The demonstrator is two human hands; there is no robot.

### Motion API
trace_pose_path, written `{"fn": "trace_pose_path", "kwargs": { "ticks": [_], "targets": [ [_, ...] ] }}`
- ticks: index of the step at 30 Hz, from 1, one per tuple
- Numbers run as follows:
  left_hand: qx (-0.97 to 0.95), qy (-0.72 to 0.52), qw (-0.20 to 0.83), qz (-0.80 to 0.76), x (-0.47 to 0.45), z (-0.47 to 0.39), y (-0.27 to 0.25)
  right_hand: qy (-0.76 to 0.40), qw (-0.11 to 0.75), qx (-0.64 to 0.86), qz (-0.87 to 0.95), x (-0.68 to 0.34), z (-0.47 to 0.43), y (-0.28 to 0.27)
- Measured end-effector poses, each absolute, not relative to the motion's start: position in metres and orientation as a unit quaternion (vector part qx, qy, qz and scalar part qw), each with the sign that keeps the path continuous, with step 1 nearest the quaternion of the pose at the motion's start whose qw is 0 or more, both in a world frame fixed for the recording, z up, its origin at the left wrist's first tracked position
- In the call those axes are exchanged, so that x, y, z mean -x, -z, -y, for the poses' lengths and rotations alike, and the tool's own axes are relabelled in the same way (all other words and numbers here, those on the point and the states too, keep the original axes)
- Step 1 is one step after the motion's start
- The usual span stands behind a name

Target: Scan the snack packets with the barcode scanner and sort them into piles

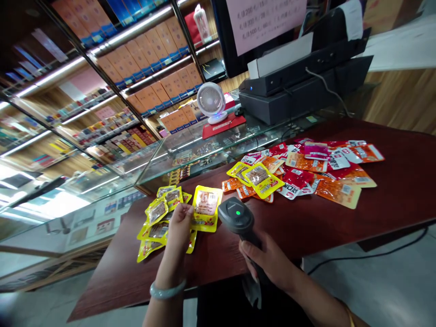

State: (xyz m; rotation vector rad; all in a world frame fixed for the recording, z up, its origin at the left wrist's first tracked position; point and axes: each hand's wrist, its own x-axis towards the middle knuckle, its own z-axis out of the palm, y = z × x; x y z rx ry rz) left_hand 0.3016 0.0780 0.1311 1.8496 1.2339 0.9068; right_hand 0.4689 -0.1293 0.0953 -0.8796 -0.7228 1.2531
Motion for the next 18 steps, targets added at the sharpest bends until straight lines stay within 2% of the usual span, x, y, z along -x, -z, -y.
{"fn": "trace_pose_path", "kwargs": {
  "ticks": [8, 10, 13, 16, 18],
  "targets": [
    [-0.573, -0.430, 0.589, -0.374, -0.385, -0.075, -0.138, -0.561, 0.652, 0.396, 0.321, -0.471, 0.127, -0.093],
    [-0.602, -0.413, 0.602, -0.325, -0.405, -0.072, -0.145, -0.566, 0.651, 0.399, 0.312, -0.471, 0.128, -0.092],
    [-0.724, -0.380, 0.477, -0.322, -0.395, -0.070, -0.155, -0.569, 0.648, 0.405, 0.302, -0.471, 0.131, -0.090],
    [-0.834, -0.283, 0.232, -0.413, -0.342, -0.067, -0.160, -0.578, 0.643, 0.403, 0.300, -0.472, 0.133, -0.087],
    [-0.832, -0.203, 0.089, -0.508, -0.300, -0.066, -0.160, -0.586, 0.635, 0.399, 0.307, -0.474, 0.133, -0.085]
  ]
}}
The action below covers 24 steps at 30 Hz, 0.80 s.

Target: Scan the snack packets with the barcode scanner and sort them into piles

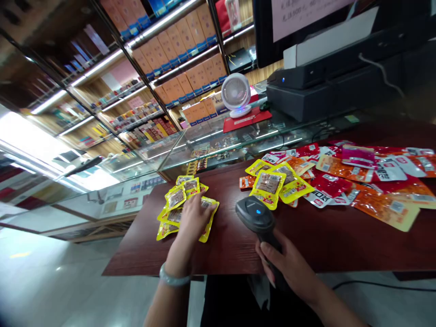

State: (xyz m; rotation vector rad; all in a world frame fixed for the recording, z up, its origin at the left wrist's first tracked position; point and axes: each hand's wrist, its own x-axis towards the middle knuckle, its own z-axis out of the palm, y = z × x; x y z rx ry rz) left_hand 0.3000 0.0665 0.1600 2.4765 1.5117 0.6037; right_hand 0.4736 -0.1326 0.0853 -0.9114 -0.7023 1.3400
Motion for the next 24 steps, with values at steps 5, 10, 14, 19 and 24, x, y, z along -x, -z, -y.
{"fn": "trace_pose_path", "kwargs": {
  "ticks": [5, 10, 14, 19, 24],
  "targets": [
    [-0.778, -0.046, -0.031, -0.626, -0.244, -0.074, -0.154, -0.600, 0.622, 0.393, 0.313, -0.477, 0.130, -0.085],
    [-0.769, -0.105, 0.056, -0.628, -0.252, -0.076, -0.148, -0.591, 0.614, 0.410, 0.324, -0.477, 0.130, -0.089],
    [-0.757, -0.218, 0.237, -0.568, -0.261, -0.072, -0.140, -0.578, 0.561, 0.438, 0.399, -0.470, 0.130, -0.097],
    [-0.762, -0.264, 0.243, -0.539, -0.265, -0.068, -0.134, -0.582, 0.561, 0.420, 0.412, -0.462, 0.125, -0.107],
    [-0.732, -0.303, 0.295, -0.534, -0.287, -0.067, -0.131, -0.585, 0.564, 0.417, 0.406, -0.464, 0.121, -0.106]
  ]
}}
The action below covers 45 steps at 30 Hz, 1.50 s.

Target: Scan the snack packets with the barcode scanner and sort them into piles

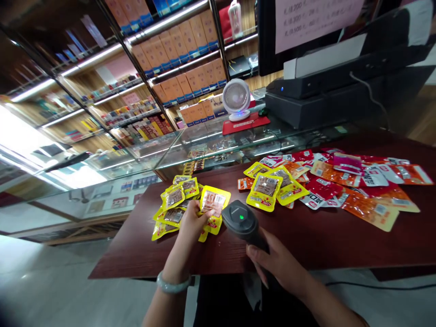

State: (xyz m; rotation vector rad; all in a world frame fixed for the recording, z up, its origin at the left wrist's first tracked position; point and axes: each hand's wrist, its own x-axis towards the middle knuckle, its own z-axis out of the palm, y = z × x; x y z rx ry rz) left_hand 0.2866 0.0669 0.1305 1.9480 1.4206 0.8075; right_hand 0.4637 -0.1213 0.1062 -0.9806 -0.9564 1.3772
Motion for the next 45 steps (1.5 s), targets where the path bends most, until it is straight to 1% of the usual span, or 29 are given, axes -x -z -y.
{"fn": "trace_pose_path", "kwargs": {
  "ticks": [2, 4, 5, 6, 7, 8, 11, 13, 15, 18, 21, 26, 28, 30, 33, 35, 37, 41, 45],
  "targets": [
    [-0.721, -0.336, 0.368, -0.481, -0.307, -0.065, -0.128, -0.587, 0.569, 0.423, 0.391, -0.464, 0.122, -0.103],
    [-0.721, -0.350, 0.451, -0.393, -0.326, -0.063, -0.128, -0.586, 0.573, 0.435, 0.373, -0.465, 0.124, -0.100],
    [-0.730, -0.345, 0.463, -0.366, -0.332, -0.062, -0.130, -0.585, 0.575, 0.439, 0.366, -0.466, 0.125, -0.099],
    [-0.750, -0.332, 0.450, -0.354, -0.334, -0.061, -0.133, -0.585, 0.576, 0.442, 0.362, -0.466, 0.126, -0.097],
    [-0.778, -0.311, 0.407, -0.365, -0.332, -0.060, -0.136, -0.587, 0.575, 0.443, 0.359, -0.467, 0.127, -0.096],
    [-0.806, -0.284, 0.339, -0.394, -0.326, -0.058, -0.140, -0.590, 0.573, 0.444, 0.356, -0.468, 0.128, -0.095],
    [-0.833, -0.169, 0.093, -0.518, -0.291, -0.056, -0.150, -0.603, 0.569, 0.435, 0.350, -0.469, 0.128, -0.092],
    [-0.811, -0.094, -0.003, -0.578, -0.267, -0.057, -0.152, -0.612, 0.572, 0.421, 0.347, -0.470, 0.127, -0.091],
    [-0.798, -0.038, -0.038, -0.600, -0.251, -0.058, -0.150, -0.621, 0.572, 0.411, 0.344, -0.469, 0.124, -0.091],
    [-0.805, 0.002, -0.029, -0.593, -0.245, -0.058, -0.144, -0.624, 0.571, 0.409, 0.342, -0.468, 0.122, -0.093],
    [-0.813, 0.001, -0.016, -0.581, -0.251, -0.056, -0.141, -0.621, 0.574, 0.406, 0.347, -0.467, 0.121, -0.094],
    [-0.809, -0.021, -0.054, -0.585, -0.255, -0.053, -0.142, -0.612, 0.566, 0.414, 0.365, -0.468, 0.123, -0.093],
    [-0.806, -0.019, -0.047, -0.590, -0.254, -0.053, -0.141, -0.608, 0.564, 0.418, 0.370, -0.468, 0.123, -0.093],
    [-0.810, -0.013, -0.011, -0.586, -0.253, -0.054, -0.140, -0.606, 0.558, 0.424, 0.376, -0.467, 0.123, -0.093],
    [-0.815, -0.038, 0.098, -0.570, -0.254, -0.056, -0.135, -0.601, 0.548, 0.430, 0.391, -0.467, 0.122, -0.093],
    [-0.800, -0.086, 0.172, -0.569, -0.256, -0.056, -0.131, -0.597, 0.541, 0.430, 0.408, -0.467, 0.121, -0.093],
    [-0.777, -0.147, 0.218, -0.572, -0.258, -0.056, -0.127, -0.592, 0.534, 0.433, 0.420, -0.467, 0.120, -0.093],
    [-0.772, -0.234, 0.255, -0.533, -0.259, -0.056, -0.124, -0.589, 0.530, 0.436, 0.426, -0.467, 0.119, -0.095],
    [-0.779, -0.231, 0.251, -0.527, -0.256, -0.057, -0.126, -0.594, 0.540, 0.419, 0.425, -0.466, 0.119, -0.097]
  ]
}}
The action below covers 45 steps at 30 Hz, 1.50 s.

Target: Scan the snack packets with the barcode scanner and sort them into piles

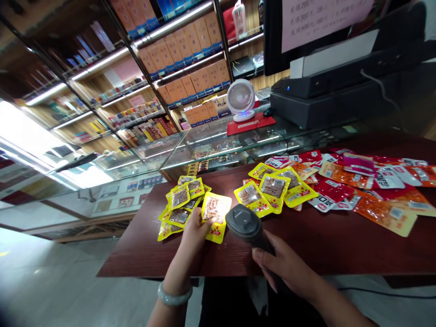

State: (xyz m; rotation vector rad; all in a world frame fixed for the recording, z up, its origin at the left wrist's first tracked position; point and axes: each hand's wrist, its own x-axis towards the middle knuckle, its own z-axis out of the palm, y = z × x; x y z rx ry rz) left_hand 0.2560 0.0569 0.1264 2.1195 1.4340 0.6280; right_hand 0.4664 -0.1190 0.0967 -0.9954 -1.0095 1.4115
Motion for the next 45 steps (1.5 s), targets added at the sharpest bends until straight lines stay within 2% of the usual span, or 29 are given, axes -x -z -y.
{"fn": "trace_pose_path", "kwargs": {
  "ticks": [4, 7, 9, 10, 12, 15, 18, 20, 24, 28, 37, 41, 45],
  "targets": [
    [-0.764, -0.245, 0.289, -0.522, -0.269, -0.063, -0.122, -0.601, 0.543, 0.425, 0.405, -0.469, 0.118, -0.098],
    [-0.745, -0.291, 0.367, -0.475, -0.301, -0.069, -0.120, -0.604, 0.546, 0.437, 0.382, -0.468, 0.116, -0.101],
    [-0.732, -0.318, 0.455, -0.395, -0.323, -0.074, -0.123, -0.603, 0.548, 0.445, 0.371, -0.467, 0.115, -0.105],
    [-0.736, -0.332, 0.465, -0.363, -0.331, -0.077, -0.127, -0.601, 0.550, 0.449, 0.366, -0.466, 0.115, -0.107],
    [-0.762, -0.357, 0.416, -0.345, -0.332, -0.086, -0.137, -0.601, 0.552, 0.457, 0.353, -0.465, 0.114, -0.110],
    [-0.786, -0.357, 0.233, -0.448, -0.297, -0.106, -0.155, -0.609, 0.546, 0.455, 0.351, -0.464, 0.109, -0.112],
    [-0.744, -0.289, 0.054, -0.601, -0.239, -0.132, -0.165, -0.620, 0.532, 0.436, 0.377, -0.462, 0.099, -0.113],
    [-0.698, -0.223, -0.008, -0.680, -0.203, -0.151, -0.164, -0.627, 0.521, 0.422, 0.396, -0.458, 0.090, -0.115],
    [-0.668, -0.134, 0.061, -0.729, -0.168, -0.186, -0.152, -0.630, 0.511, 0.402, 0.425, -0.443, 0.076, -0.123],
    [-0.685, -0.144, 0.135, -0.701, -0.163, -0.211, -0.144, -0.634, 0.497, 0.391, 0.445, -0.429, 0.072, -0.125],
    [-0.689, -0.150, 0.102, -0.702, -0.151, -0.231, -0.156, -0.639, 0.488, 0.390, 0.449, -0.424, 0.071, -0.114],
    [-0.706, -0.120, 0.159, -0.679, -0.160, -0.237, -0.158, -0.636, 0.481, 0.392, 0.457, -0.423, 0.070, -0.111],
    [-0.706, -0.170, 0.205, -0.657, -0.166, -0.237, -0.158, -0.628, 0.484, 0.394, 0.465, -0.425, 0.072, -0.107]
  ]
}}
